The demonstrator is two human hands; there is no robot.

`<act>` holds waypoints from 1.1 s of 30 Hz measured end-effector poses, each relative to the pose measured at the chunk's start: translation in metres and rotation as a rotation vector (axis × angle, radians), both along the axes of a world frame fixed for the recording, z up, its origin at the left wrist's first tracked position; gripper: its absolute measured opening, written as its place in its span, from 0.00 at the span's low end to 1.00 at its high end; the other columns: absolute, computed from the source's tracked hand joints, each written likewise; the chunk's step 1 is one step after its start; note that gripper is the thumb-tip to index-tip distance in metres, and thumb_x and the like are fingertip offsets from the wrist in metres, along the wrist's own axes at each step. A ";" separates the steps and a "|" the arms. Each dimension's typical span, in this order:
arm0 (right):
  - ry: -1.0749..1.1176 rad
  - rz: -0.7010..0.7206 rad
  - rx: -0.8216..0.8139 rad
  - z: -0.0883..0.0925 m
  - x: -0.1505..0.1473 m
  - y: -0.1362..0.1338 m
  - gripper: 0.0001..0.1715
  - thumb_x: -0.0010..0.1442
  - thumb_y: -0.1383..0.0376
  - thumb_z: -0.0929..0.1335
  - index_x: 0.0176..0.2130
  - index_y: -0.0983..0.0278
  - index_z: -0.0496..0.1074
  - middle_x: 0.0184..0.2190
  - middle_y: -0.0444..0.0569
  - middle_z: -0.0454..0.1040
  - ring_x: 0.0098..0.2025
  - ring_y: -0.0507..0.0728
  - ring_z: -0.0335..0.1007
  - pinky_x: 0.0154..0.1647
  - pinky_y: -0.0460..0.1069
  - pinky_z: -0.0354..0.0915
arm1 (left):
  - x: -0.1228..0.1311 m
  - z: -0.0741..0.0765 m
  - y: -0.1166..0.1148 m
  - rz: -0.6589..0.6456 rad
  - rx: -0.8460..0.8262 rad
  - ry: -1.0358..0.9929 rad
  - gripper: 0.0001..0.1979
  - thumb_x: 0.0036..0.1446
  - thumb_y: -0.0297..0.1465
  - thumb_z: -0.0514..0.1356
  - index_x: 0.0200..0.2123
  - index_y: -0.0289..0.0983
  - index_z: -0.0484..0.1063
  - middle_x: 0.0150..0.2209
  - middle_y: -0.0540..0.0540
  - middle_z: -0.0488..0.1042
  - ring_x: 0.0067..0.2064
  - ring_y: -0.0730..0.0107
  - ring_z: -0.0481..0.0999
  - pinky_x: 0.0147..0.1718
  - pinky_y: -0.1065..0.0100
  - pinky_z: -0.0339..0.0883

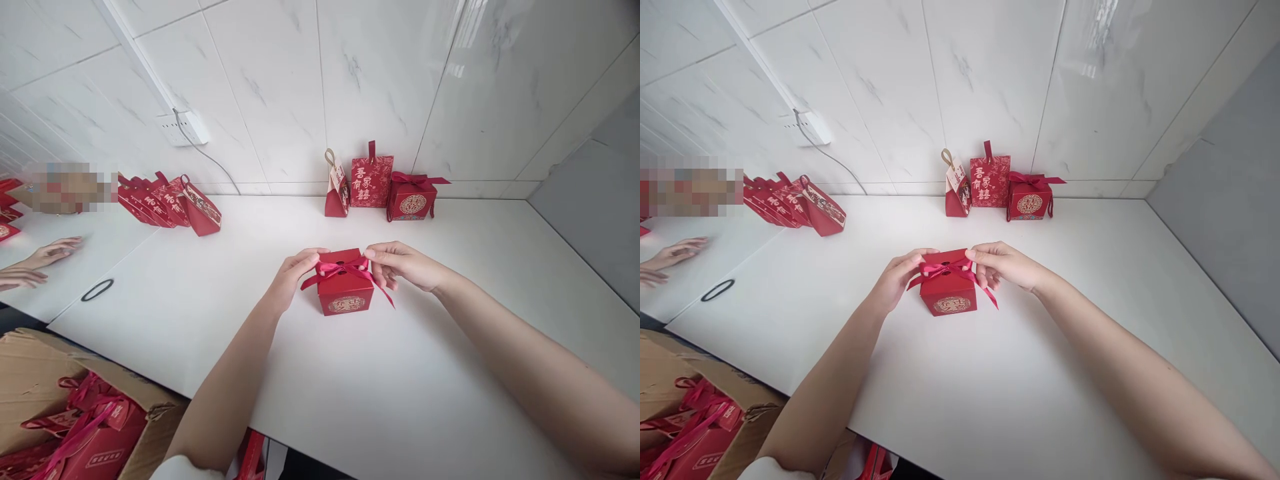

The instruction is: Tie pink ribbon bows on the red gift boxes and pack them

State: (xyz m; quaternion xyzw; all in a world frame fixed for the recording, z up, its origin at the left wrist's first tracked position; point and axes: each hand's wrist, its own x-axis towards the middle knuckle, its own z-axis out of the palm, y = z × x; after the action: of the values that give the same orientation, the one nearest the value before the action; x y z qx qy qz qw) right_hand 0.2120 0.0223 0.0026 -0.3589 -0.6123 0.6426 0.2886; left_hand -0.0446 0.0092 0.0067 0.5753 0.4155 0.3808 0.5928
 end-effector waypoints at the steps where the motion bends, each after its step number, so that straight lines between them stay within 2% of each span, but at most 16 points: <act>1: 0.003 0.004 -0.005 0.000 -0.001 0.000 0.26 0.62 0.47 0.68 0.24 0.64 0.67 0.17 0.43 0.73 0.15 0.48 0.61 0.19 0.46 0.57 | -0.001 0.000 0.000 0.018 -0.009 -0.002 0.17 0.59 0.45 0.58 0.35 0.36 0.77 0.54 0.43 0.73 0.54 0.54 0.73 0.51 0.60 0.65; 4: 0.012 0.025 0.003 0.000 -0.002 -0.001 0.28 0.62 0.47 0.67 0.22 0.63 0.64 0.15 0.42 0.70 0.15 0.48 0.59 0.19 0.46 0.54 | 0.000 0.001 0.000 0.034 -0.033 0.003 0.16 0.59 0.44 0.59 0.36 0.37 0.77 0.52 0.43 0.75 0.51 0.56 0.75 0.49 0.61 0.66; 8: 0.018 -0.013 0.037 0.003 -0.003 -0.004 0.29 0.63 0.47 0.67 0.20 0.64 0.63 0.14 0.41 0.66 0.15 0.46 0.54 0.19 0.46 0.50 | 0.003 0.002 -0.003 -0.017 0.001 0.026 0.16 0.57 0.41 0.62 0.25 0.34 0.71 0.58 0.44 0.70 0.51 0.56 0.74 0.47 0.61 0.66; 10: 0.020 -0.038 0.033 0.005 -0.004 -0.004 0.26 0.62 0.48 0.67 0.25 0.64 0.65 0.14 0.40 0.66 0.15 0.46 0.53 0.19 0.46 0.48 | 0.005 0.002 -0.004 -0.031 0.008 0.041 0.16 0.56 0.40 0.62 0.24 0.34 0.69 0.58 0.44 0.69 0.52 0.56 0.73 0.48 0.61 0.66; 13: 0.002 -0.041 0.002 0.006 -0.005 -0.005 0.21 0.61 0.48 0.68 0.33 0.63 0.68 0.15 0.38 0.66 0.15 0.46 0.52 0.19 0.45 0.45 | 0.007 0.001 -0.005 -0.028 0.019 0.050 0.12 0.55 0.39 0.63 0.29 0.36 0.69 0.57 0.44 0.71 0.52 0.57 0.73 0.47 0.61 0.66; 15: -0.011 -0.036 -0.016 0.006 -0.006 -0.005 0.20 0.61 0.48 0.68 0.34 0.63 0.67 0.15 0.38 0.66 0.14 0.46 0.52 0.18 0.45 0.45 | 0.008 0.001 -0.005 -0.022 0.017 0.050 0.11 0.55 0.39 0.64 0.34 0.38 0.69 0.56 0.45 0.71 0.51 0.59 0.74 0.47 0.61 0.66; 19: -0.025 -0.071 -0.026 0.007 -0.006 -0.004 0.21 0.63 0.47 0.65 0.37 0.62 0.67 0.14 0.38 0.65 0.14 0.48 0.52 0.18 0.46 0.47 | 0.008 0.001 -0.006 0.010 -0.020 0.036 0.16 0.58 0.43 0.61 0.48 0.44 0.68 0.56 0.46 0.72 0.48 0.61 0.76 0.48 0.60 0.67; 22: -0.164 -0.248 0.042 0.009 -0.010 -0.009 0.24 0.64 0.44 0.61 0.41 0.61 0.66 0.16 0.39 0.67 0.15 0.49 0.55 0.20 0.47 0.53 | 0.011 0.001 -0.007 0.076 -0.007 0.062 0.19 0.60 0.46 0.58 0.51 0.45 0.68 0.57 0.46 0.71 0.50 0.61 0.75 0.51 0.59 0.66; 25: -0.382 -0.392 0.211 0.013 -0.018 -0.019 0.23 0.63 0.43 0.62 0.45 0.59 0.65 0.18 0.39 0.70 0.19 0.52 0.61 0.25 0.48 0.59 | 0.019 -0.001 -0.011 0.159 0.012 0.130 0.22 0.58 0.48 0.59 0.53 0.46 0.67 0.58 0.45 0.69 0.56 0.59 0.71 0.53 0.58 0.64; 29: -0.506 -0.426 0.426 0.018 -0.029 -0.033 0.18 0.63 0.51 0.64 0.49 0.57 0.62 0.19 0.37 0.68 0.23 0.54 0.64 0.27 0.49 0.59 | 0.029 -0.004 -0.021 0.317 0.114 0.294 0.21 0.56 0.48 0.61 0.48 0.45 0.68 0.57 0.45 0.69 0.57 0.59 0.68 0.52 0.60 0.64; 31: -0.487 -0.391 0.458 0.019 -0.030 -0.035 0.15 0.63 0.58 0.63 0.49 0.57 0.61 0.21 0.37 0.68 0.24 0.54 0.64 0.27 0.48 0.59 | 0.028 -0.002 -0.023 0.412 0.161 0.415 0.20 0.55 0.50 0.61 0.42 0.43 0.67 0.54 0.44 0.70 0.53 0.60 0.71 0.48 0.60 0.65; 33: -0.451 -0.351 0.447 0.020 -0.028 -0.035 0.14 0.62 0.63 0.62 0.49 0.56 0.60 0.22 0.36 0.69 0.23 0.53 0.63 0.27 0.48 0.59 | 0.022 0.004 -0.022 0.445 0.178 0.534 0.21 0.55 0.53 0.59 0.38 0.42 0.67 0.49 0.45 0.71 0.49 0.61 0.72 0.48 0.59 0.65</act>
State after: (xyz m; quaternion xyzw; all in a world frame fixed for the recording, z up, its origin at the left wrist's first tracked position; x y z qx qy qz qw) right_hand 0.1845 -0.0128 0.0229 -0.5191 -0.7152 0.3382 0.3236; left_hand -0.0226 -0.0125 0.0107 0.5992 0.6362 0.3716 0.3133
